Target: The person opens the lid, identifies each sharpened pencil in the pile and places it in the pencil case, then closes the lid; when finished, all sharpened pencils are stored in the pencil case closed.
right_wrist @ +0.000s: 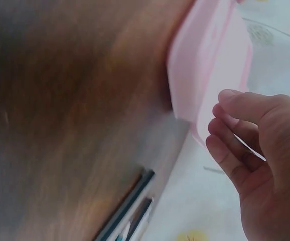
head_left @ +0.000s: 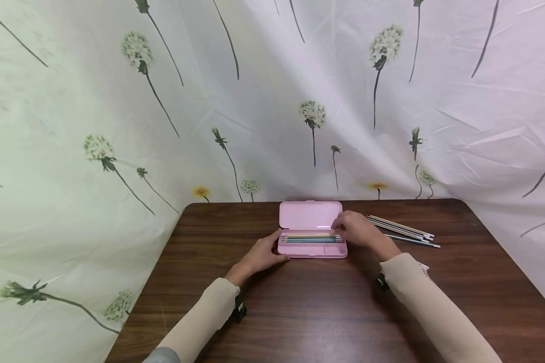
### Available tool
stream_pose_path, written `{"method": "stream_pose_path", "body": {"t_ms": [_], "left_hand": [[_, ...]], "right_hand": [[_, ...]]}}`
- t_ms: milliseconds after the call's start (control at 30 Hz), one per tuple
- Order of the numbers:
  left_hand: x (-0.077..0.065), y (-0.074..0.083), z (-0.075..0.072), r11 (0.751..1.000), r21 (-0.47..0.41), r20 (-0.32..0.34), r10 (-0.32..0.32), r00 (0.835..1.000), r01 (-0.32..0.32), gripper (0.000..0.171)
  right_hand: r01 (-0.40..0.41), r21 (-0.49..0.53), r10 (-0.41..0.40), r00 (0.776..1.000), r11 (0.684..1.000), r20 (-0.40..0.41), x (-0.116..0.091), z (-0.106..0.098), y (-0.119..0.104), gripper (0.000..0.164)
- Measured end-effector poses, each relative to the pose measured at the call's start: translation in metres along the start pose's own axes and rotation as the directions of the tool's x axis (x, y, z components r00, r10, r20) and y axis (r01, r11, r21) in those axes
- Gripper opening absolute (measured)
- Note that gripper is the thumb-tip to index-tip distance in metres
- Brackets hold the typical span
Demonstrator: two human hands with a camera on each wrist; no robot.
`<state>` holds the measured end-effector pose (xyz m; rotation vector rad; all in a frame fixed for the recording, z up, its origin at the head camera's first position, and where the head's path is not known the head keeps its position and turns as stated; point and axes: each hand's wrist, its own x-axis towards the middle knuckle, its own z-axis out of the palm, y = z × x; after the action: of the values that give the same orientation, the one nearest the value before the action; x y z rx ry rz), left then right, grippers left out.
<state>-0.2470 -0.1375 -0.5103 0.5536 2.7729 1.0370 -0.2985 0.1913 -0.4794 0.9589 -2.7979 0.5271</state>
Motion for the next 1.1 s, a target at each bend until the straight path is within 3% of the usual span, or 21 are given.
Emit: {"method": "stream_pose_path", "body": {"t_ms": [200, 500, 833, 1100], "left_hand": [[0.0, 0.001, -0.001, 1.0, 0.002, -0.003, -0.002, 1.0, 0.002, 0.09], [-0.001, 0.003, 0.0, 1.0, 0.007, 0.0, 0.007, 1.0, -0.007, 0.089], [-0.002, 0.003, -0.001, 1.0, 0.001, -0.004, 0.01, 1.0, -0.01, 0.089], [-0.002, 0.003, 0.0, 1.0, 0.003, -0.005, 0.004, 1.0, -0.004, 0.089]], "right_hand": [[-0.057, 0.018, 0.058, 0.996, 0.998, -0.065, -0.01, -0.018, 0.013, 0.009], [-0.068, -0.011, 0.066, 0.989, 0.998, -0.13, -0.042, -0.05, 0.034, 0.011], [-0.115, -0.058, 0.106, 0.985, 0.992, -0.137, -0.084, -0.08, 0.056, 0.015], [-0.164, -0.042, 0.158, 0.982, 0.986, -0.108, -0.115, -0.088, 0.074, 0.015]]}}
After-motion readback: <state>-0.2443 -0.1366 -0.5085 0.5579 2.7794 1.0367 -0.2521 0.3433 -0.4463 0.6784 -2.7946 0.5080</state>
